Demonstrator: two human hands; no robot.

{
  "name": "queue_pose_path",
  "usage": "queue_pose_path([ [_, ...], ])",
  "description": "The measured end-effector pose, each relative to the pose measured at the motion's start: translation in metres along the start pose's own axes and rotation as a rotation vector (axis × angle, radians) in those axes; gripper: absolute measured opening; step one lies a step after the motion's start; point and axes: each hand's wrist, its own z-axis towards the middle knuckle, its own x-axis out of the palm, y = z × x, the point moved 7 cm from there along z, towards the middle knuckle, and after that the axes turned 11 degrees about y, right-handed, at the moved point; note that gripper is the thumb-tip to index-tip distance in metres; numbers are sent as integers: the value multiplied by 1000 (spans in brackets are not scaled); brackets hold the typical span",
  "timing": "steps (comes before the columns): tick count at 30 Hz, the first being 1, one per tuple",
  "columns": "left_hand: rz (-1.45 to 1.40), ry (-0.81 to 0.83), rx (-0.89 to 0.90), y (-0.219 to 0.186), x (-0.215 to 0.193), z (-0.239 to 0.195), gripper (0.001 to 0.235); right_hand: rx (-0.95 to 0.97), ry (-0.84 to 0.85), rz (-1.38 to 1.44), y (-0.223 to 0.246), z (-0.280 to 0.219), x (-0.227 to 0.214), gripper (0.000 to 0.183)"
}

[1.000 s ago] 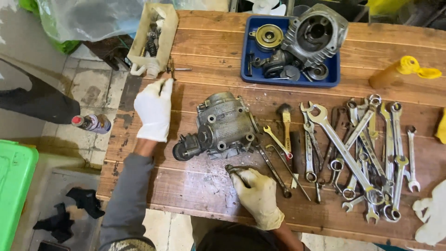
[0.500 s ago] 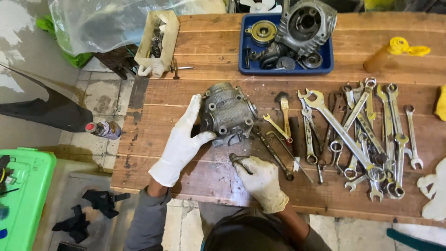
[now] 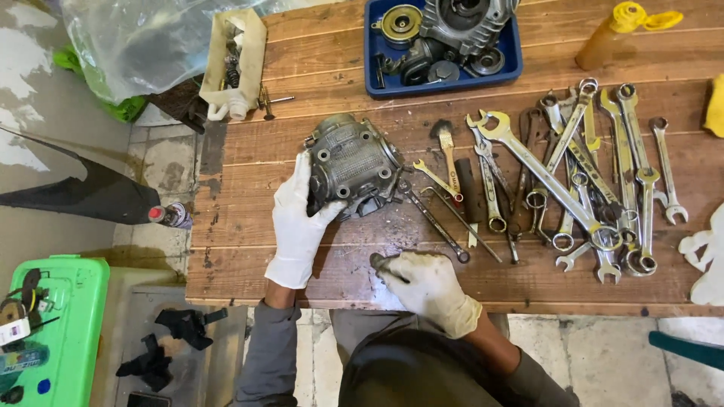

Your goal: Using wrenches to remove bolts and disassemble a motorcycle engine component on a workbench.

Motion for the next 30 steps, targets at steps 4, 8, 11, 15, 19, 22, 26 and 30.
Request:
queue_pose_path([
  [4,169,-211,96,11,5,-9,102,-149,-39,-196,16,-14,-8,10],
  [8,153,-303,199,-4,-2,-10,96,-225,-66,-332,7,-28,9,15],
  [11,161,-355,241,-7,-3,-12,94,-235,-96,-370,11,-30,8,19],
  [15,166,-394,281,-12,-5,-13,92,-272,-129,-408,21,-31,1,16],
  [19,154,-403,314,-14,-5,-15,87,-294,-185,-459,21,-32,2,16],
  [22,167,-406,317,-21,-10,-14,87,-271,-203,-496,26,-34,-4,15],
  [26,146,-410,340,-23,-11,-13,87,-258,-266,-497,35,-36,-15,17],
  [30,166,-411,331,-20,-8,-13,88,-225,-296,-479,32,-37,-18,14],
])
